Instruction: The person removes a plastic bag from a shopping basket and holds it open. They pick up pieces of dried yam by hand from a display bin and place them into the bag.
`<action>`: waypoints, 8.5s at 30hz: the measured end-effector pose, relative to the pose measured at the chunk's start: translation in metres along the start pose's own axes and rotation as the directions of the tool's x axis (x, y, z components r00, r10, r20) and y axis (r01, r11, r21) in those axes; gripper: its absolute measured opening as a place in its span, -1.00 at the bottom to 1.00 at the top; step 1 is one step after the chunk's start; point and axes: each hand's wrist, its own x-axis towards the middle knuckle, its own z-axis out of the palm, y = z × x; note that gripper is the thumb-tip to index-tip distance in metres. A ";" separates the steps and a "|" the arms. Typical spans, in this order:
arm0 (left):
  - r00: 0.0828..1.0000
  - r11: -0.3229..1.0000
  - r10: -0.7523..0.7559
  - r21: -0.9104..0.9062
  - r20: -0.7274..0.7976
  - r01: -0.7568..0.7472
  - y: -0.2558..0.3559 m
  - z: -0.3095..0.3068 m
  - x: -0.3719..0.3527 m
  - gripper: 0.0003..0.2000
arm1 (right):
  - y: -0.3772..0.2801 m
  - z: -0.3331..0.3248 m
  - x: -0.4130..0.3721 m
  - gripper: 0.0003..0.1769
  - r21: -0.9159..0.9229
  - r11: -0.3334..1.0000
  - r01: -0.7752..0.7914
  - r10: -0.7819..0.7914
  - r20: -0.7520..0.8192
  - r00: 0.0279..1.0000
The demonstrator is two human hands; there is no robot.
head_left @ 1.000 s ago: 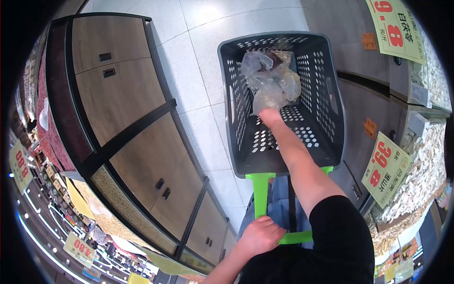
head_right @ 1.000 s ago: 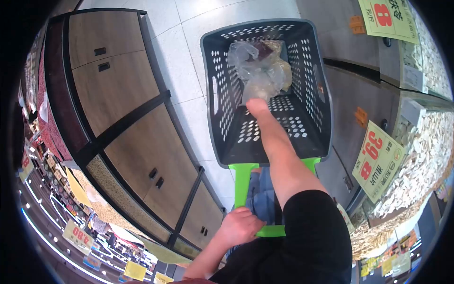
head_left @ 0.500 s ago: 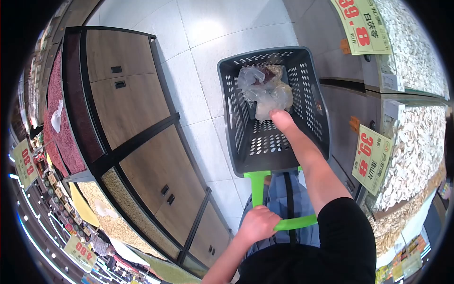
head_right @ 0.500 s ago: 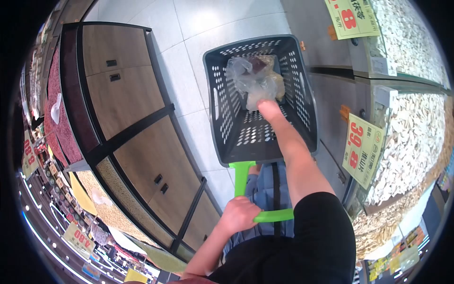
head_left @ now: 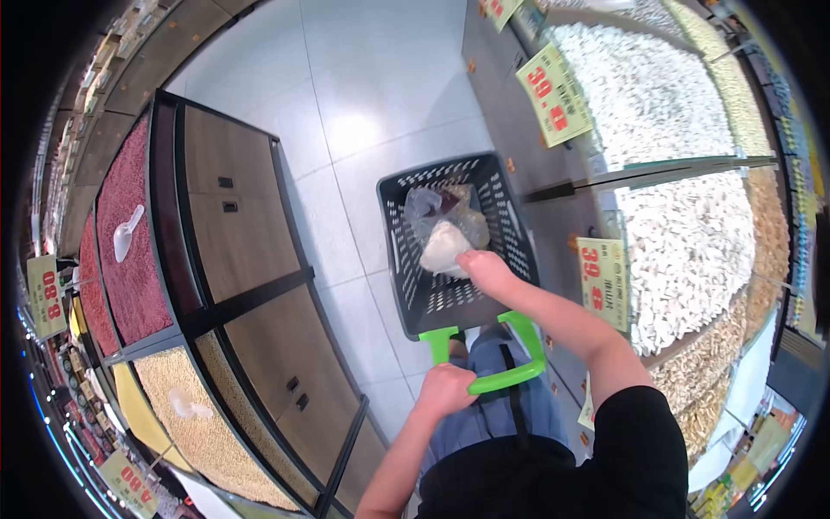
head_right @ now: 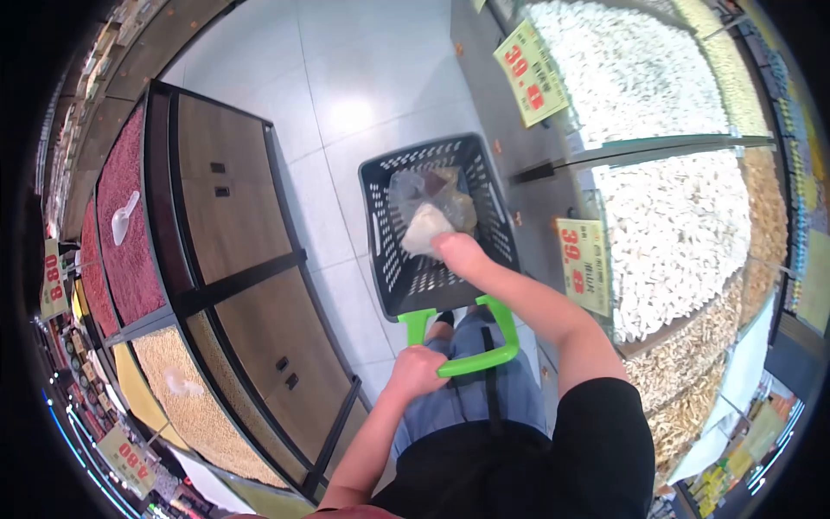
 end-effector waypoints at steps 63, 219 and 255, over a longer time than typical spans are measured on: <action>0.882 0.593 0.333 -0.801 0.335 0.081 0.332 0.081 0.180 -0.19 | -0.069 -0.513 -0.441 -0.82 0.649 0.758 -0.064 0.608 -0.669 0.427; 0.486 0.121 0.012 -0.483 0.874 0.867 0.384 0.103 0.298 -0.45 | 0.013 -0.388 -0.437 -0.33 0.606 -0.365 0.707 0.909 0.068 0.411; 0.571 0.257 0.015 -0.555 0.821 0.791 0.410 0.084 0.310 -0.52 | 0.013 -0.332 -0.475 -0.45 0.607 -0.376 0.700 0.872 -0.023 0.488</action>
